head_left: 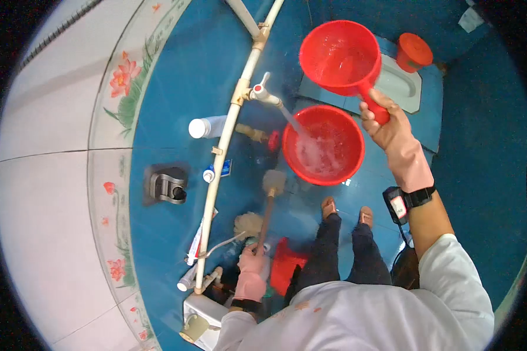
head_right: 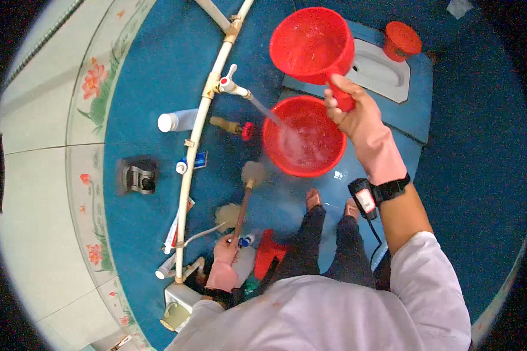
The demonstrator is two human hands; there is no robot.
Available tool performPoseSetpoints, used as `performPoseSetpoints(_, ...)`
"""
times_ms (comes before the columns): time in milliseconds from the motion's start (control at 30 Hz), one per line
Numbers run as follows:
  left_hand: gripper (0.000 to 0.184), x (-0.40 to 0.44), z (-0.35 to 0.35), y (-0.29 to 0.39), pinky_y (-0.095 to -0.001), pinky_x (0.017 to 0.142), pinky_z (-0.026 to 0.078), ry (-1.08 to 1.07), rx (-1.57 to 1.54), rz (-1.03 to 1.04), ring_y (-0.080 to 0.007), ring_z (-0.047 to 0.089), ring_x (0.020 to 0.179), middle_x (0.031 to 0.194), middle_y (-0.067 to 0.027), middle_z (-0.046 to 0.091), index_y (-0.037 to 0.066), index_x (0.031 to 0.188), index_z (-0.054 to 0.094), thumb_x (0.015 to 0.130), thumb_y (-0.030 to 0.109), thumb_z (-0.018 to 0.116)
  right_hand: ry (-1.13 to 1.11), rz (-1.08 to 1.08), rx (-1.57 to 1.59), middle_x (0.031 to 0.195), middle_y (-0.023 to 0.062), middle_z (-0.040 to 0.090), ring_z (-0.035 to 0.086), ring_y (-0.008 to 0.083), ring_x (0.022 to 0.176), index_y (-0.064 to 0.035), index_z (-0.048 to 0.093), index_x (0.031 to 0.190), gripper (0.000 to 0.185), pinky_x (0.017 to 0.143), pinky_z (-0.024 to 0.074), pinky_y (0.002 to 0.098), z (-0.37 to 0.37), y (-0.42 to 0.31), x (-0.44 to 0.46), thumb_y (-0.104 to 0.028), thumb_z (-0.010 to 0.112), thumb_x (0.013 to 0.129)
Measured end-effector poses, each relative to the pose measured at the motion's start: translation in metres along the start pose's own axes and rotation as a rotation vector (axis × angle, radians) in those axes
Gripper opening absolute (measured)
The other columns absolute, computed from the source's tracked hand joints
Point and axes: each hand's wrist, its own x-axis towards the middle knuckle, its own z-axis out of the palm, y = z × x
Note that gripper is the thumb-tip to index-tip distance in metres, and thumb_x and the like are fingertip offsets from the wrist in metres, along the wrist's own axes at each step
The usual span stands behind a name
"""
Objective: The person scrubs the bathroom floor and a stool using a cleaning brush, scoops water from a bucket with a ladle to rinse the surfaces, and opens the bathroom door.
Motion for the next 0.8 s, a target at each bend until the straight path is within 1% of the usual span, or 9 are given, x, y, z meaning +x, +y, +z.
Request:
performPoseSetpoints(133,0.036,-0.041,-0.009,0.062,-0.0295,0.042,0.042,-0.036,-0.12,-0.163,-0.0142,0.054,0.046,0.063,-0.0066,0.059,0.008,0.108,0.053,0.079,0.026,0.061,0.175,0.021,-0.153,0.073,0.0086,0.054,0.051,0.0154,0.055,-0.0064,0.054,0.091,0.021,0.041,0.0391,0.0215,-0.038,0.0,-0.017,-0.018,0.064,0.076)
performPoseSetpoints(267,0.032,-0.042,-0.003,0.065,-0.0282,0.033,0.036,-0.08,-0.064,-0.186,-0.0134,0.047,0.039,0.062,-0.0042,0.055,0.007,0.109,0.05,0.082,0.022,0.058,0.264,0.051,-0.419,0.07,0.0069,0.053,0.049,0.0141,0.052,-0.0057,0.053,0.089,0.021,0.039,0.0361,0.0234,-0.099,0.019,-0.025,-0.02,0.062,0.078)
performPoseSetpoints(400,0.034,-0.048,-0.006,0.079,-0.0283,0.037,0.04,-0.127,0.002,-0.129,-0.0133,0.052,0.043,0.061,-0.004,0.057,0.006,0.108,0.052,0.081,0.025,0.057,0.304,0.14,-0.567,0.068,0.0051,0.052,0.047,0.0131,0.05,-0.0055,0.053,0.089,0.021,0.04,0.0346,0.0241,-0.139,0.053,-0.027,-0.023,0.061,0.079)
performPoseSetpoints(433,0.034,-0.047,-0.004,0.077,-0.0285,0.038,0.04,-0.123,0.028,-0.097,-0.0135,0.052,0.043,0.061,-0.004,0.057,0.006,0.108,0.053,0.081,0.025,0.056,0.351,0.236,-0.597,0.067,0.0042,0.051,0.046,0.0126,0.05,-0.0053,0.051,0.091,0.022,0.04,0.0357,0.0245,-0.146,0.061,-0.021,-0.019,0.061,0.078)
performPoseSetpoints(533,0.034,-0.04,0.007,0.058,-0.0289,0.04,0.041,-0.097,0.011,-0.118,-0.0141,0.054,0.046,0.065,-0.0048,0.058,0.006,0.109,0.054,0.082,0.027,0.055,0.472,0.173,-0.855,0.064,0.0033,0.049,0.045,0.0121,0.049,-0.0043,0.049,0.094,0.024,0.04,0.0366,0.0253,-0.141,0.097,-0.018,-0.014,0.061,0.076)
performPoseSetpoints(567,0.034,-0.038,0.01,0.051,-0.0289,0.04,0.041,-0.108,-0.004,-0.136,-0.0143,0.054,0.046,0.065,-0.0051,0.058,0.006,0.109,0.053,0.082,0.027,0.055,0.474,0.197,-0.897,0.065,0.0032,0.049,0.045,0.012,0.049,-0.0036,0.046,0.099,0.029,0.041,0.0378,0.0264,-0.138,0.101,-0.014,-0.008,0.06,0.074)
performPoseSetpoints(667,0.035,-0.035,0.015,0.049,-0.0286,0.041,0.042,-0.133,-0.004,-0.196,-0.0143,0.055,0.048,0.067,-0.0059,0.059,0.007,0.11,0.053,0.082,0.027,0.055,0.37,0.157,-1.063,0.073,0.0057,0.05,0.047,0.0123,0.054,-0.0044,0.038,0.114,0.05,0.045,0.0387,0.025,-0.133,0.115,-0.003,-0.013,0.065,0.073)
performPoseSetpoints(700,0.034,-0.034,0.017,0.045,-0.0286,0.041,0.042,-0.13,-0.001,-0.193,-0.0143,0.055,0.048,0.066,-0.0059,0.059,0.006,0.11,0.053,0.082,0.027,0.054,0.346,0.191,-1.187,0.082,0.0075,0.053,0.051,0.017,0.061,-0.0021,0.037,0.116,0.052,0.052,0.0438,0.0284,-0.123,0.114,-0.001,-0.009,0.064,0.072)
performPoseSetpoints(800,0.033,-0.044,0.01,0.062,-0.0287,0.04,0.041,-0.129,0.052,-0.159,-0.014,0.054,0.047,0.065,-0.0056,0.058,0.006,0.109,0.053,0.082,0.026,0.054,0.315,-0.5,-1.797,0.091,0.0094,0.055,0.053,0.0222,0.068,0.0005,0.039,0.115,0.052,0.063,0.0464,0.0315,-0.163,0.136,0.018,-0.006,0.064,0.07)
